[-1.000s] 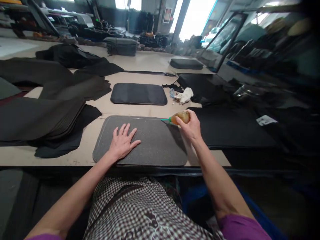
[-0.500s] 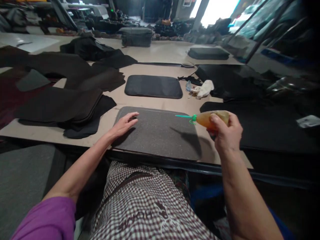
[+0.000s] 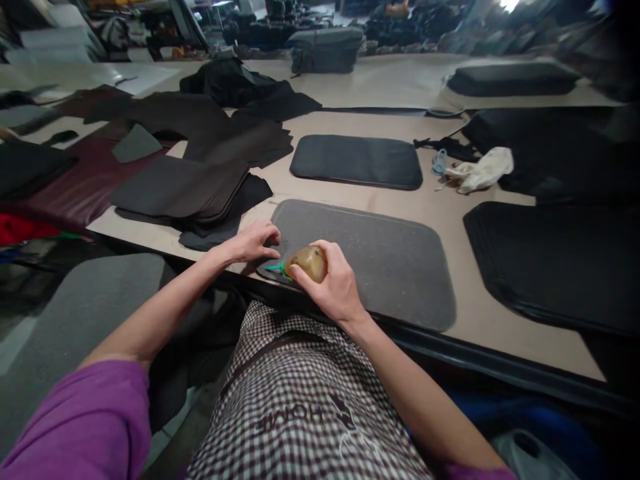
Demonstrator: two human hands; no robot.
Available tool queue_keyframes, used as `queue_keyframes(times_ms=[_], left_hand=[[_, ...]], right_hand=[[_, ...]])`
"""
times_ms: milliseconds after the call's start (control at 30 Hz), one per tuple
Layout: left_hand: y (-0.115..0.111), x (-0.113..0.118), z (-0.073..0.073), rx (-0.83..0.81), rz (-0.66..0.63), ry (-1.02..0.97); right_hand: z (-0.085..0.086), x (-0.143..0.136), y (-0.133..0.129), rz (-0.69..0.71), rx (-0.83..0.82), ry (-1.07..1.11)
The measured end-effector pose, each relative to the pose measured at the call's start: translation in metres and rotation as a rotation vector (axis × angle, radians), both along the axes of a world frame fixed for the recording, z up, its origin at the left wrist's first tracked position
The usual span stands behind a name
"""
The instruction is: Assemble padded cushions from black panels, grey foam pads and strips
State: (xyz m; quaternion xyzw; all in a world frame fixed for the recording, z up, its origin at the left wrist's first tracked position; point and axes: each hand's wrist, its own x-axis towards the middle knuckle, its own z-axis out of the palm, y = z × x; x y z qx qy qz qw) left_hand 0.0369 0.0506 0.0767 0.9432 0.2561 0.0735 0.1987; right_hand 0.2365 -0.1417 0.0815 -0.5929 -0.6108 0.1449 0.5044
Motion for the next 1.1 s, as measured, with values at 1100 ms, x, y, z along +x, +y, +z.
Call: queue_keyframes(times_ms=[1100], left_hand=[[0.008, 0.016, 0.007, 0.155, 0.084, 0.182]], right_hand=[[-0.004, 0.277, -0.271, -0.818, -0.154, 0.364]])
